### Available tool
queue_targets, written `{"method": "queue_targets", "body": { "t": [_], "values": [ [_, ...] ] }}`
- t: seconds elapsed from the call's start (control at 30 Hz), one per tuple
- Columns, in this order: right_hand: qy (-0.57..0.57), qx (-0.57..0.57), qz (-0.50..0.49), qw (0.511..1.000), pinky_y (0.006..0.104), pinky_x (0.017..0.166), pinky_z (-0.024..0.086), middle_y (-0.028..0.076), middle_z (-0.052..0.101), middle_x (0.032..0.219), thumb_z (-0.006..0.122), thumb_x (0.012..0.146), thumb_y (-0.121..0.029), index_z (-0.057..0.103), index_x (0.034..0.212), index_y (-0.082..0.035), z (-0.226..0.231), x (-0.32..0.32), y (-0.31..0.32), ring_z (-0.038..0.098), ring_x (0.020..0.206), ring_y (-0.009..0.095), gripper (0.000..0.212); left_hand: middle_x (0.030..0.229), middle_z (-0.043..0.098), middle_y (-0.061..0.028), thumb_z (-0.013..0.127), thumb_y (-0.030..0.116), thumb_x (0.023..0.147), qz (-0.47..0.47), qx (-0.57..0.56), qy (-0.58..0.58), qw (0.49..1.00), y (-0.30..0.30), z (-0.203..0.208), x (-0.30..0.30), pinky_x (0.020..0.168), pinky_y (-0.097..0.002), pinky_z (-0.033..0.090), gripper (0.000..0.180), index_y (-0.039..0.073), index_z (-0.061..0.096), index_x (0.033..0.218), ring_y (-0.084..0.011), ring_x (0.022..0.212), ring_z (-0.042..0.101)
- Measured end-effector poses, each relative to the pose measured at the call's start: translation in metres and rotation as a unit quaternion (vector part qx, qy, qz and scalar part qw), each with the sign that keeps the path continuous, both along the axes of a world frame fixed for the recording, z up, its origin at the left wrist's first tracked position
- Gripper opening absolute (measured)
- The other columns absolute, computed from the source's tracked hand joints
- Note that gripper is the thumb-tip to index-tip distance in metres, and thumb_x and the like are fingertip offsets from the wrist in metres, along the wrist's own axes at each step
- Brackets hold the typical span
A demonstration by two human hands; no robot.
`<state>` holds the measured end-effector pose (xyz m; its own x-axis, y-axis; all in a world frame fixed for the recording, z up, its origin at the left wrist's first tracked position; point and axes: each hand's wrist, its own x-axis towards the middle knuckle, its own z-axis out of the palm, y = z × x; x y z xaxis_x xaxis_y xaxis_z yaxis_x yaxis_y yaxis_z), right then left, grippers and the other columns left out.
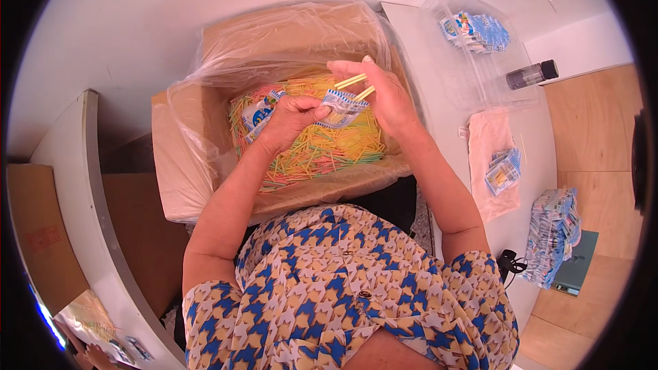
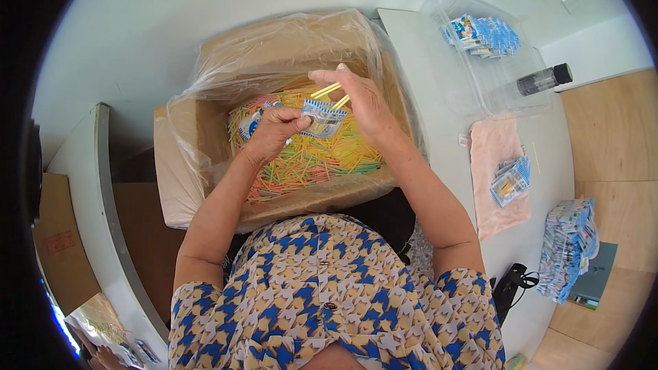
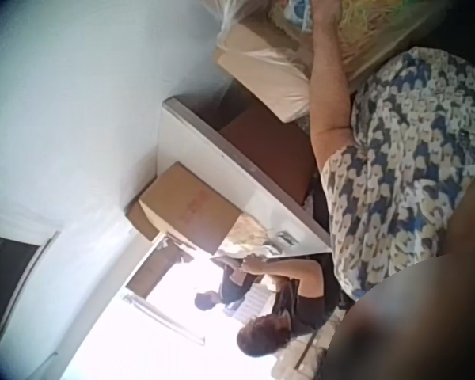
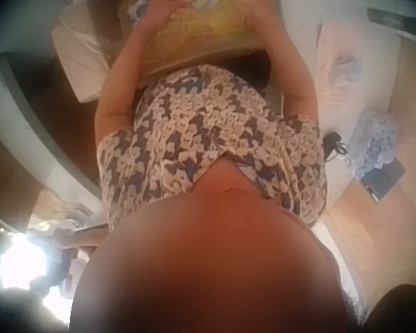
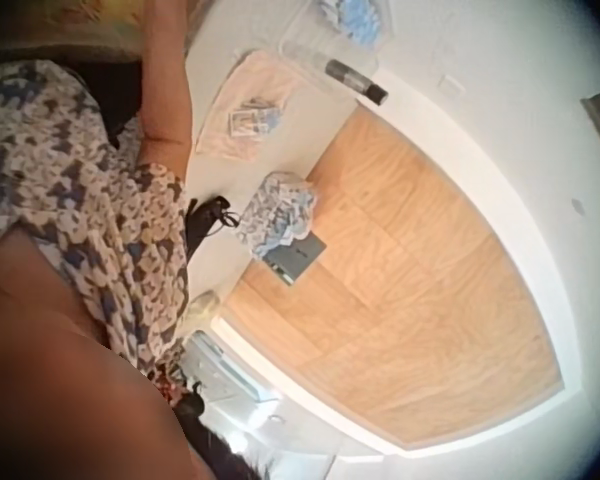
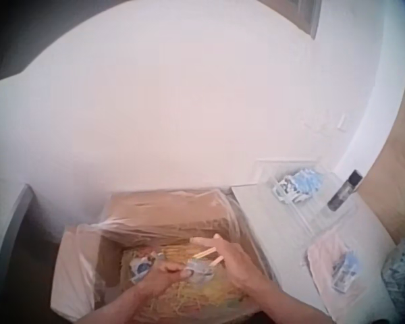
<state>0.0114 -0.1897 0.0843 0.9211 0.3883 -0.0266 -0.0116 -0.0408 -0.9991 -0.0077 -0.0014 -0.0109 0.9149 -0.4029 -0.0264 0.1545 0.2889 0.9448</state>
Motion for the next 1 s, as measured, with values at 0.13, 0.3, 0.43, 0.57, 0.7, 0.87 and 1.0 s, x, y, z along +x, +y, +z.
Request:
{"method": "queue_targets", "body": {
  "t": [0.13,0.3,0.43,0.57,0.7,0.87,1.0],
  "values": [
    [-0.098,-0.002,-0.003,0.995,0.0360,0.101,0.035,0.017,0.054,0.126,0.027,0.099,-0.031,0.055,0.118,0.005,0.024,-0.001,-0.003,0.051,0.115,0.024,0.050,0.083,0.066,-0.0009,0.066,0.014,0.085,0.009,-0.008,-0.007,1.000,0.001,0.001,-0.002,0.075,-0.0234,0.046,0.018,0.000,0.070,0.095,-0.0068,0.078,0.056],
    [-0.118,-0.059,0.002,0.991,0.0345,0.102,0.033,0.016,0.056,0.122,0.028,0.098,-0.032,0.056,0.115,0.006,0.025,-0.010,0.001,0.050,0.117,0.023,0.050,0.084,0.066,-0.0014,0.065,0.014,0.086,0.007,-0.003,-0.013,1.000,0.001,0.003,-0.001,0.075,-0.0237,0.047,0.017,0.000,0.070,0.095,-0.0077,0.079,0.057],
    [-0.032,0.054,-0.095,0.993,0.0328,0.100,0.034,0.010,0.062,0.108,0.027,0.098,-0.029,0.059,0.110,0.003,0.033,-0.014,0.002,0.052,0.112,0.021,0.047,0.093,0.069,-0.0065,0.066,0.017,0.085,0.001,0.008,-0.007,1.000,0.007,-0.002,0.000,0.083,-0.0276,0.046,0.021,0.000,0.069,0.098,-0.0118,0.085,0.060],
    [-0.128,-0.180,-0.071,0.973,0.0330,0.102,0.032,0.011,0.059,0.113,0.030,0.097,-0.026,0.061,0.111,-0.002,0.035,0.000,-0.013,0.049,0.115,0.021,0.041,0.094,0.068,-0.0066,0.067,0.016,0.082,-0.027,-0.125,-0.008,0.992,0.010,0.022,-0.003,0.084,-0.0297,0.046,0.019,0.000,0.070,0.093,-0.0131,0.086,0.060],
    [-0.385,-0.295,0.029,0.874,0.0377,0.105,0.027,0.015,0.045,0.130,0.035,0.094,-0.025,0.063,0.110,-0.007,-0.015,0.005,-0.012,0.038,0.124,0.029,0.037,0.088,0.068,-0.0045,0.069,0.013,0.079,-0.074,-0.124,-0.110,0.983,0.009,0.025,-0.004,0.081,-0.0281,0.045,0.014,0.002,0.070,0.087,-0.0117,0.083,0.059],
    [-0.329,-0.278,-0.007,0.902,0.0400,0.098,0.034,0.018,0.050,0.123,0.043,0.092,-0.038,0.064,0.104,-0.005,-0.029,-0.009,0.019,0.045,0.115,0.033,0.041,0.080,0.066,-0.0003,0.068,0.010,0.080,-0.146,0.016,-0.026,0.989,0.008,0.022,-0.008,0.073,-0.0239,0.045,0.010,0.001,0.069,0.085,-0.0067,0.077,0.056],
    [-0.158,-0.270,-0.020,0.950,0.0306,0.083,0.044,0.009,0.062,0.102,0.055,0.090,-0.024,0.061,0.105,-0.003,-0.014,-0.012,0.012,0.057,0.092,0.017,0.026,0.074,0.063,0.0026,0.066,0.007,0.082,-0.088,0.030,-0.037,0.995,0.005,0.022,-0.009,0.068,-0.0211,0.044,0.008,0.000,0.069,0.085,-0.0042,0.073,0.053]
  ]
}}
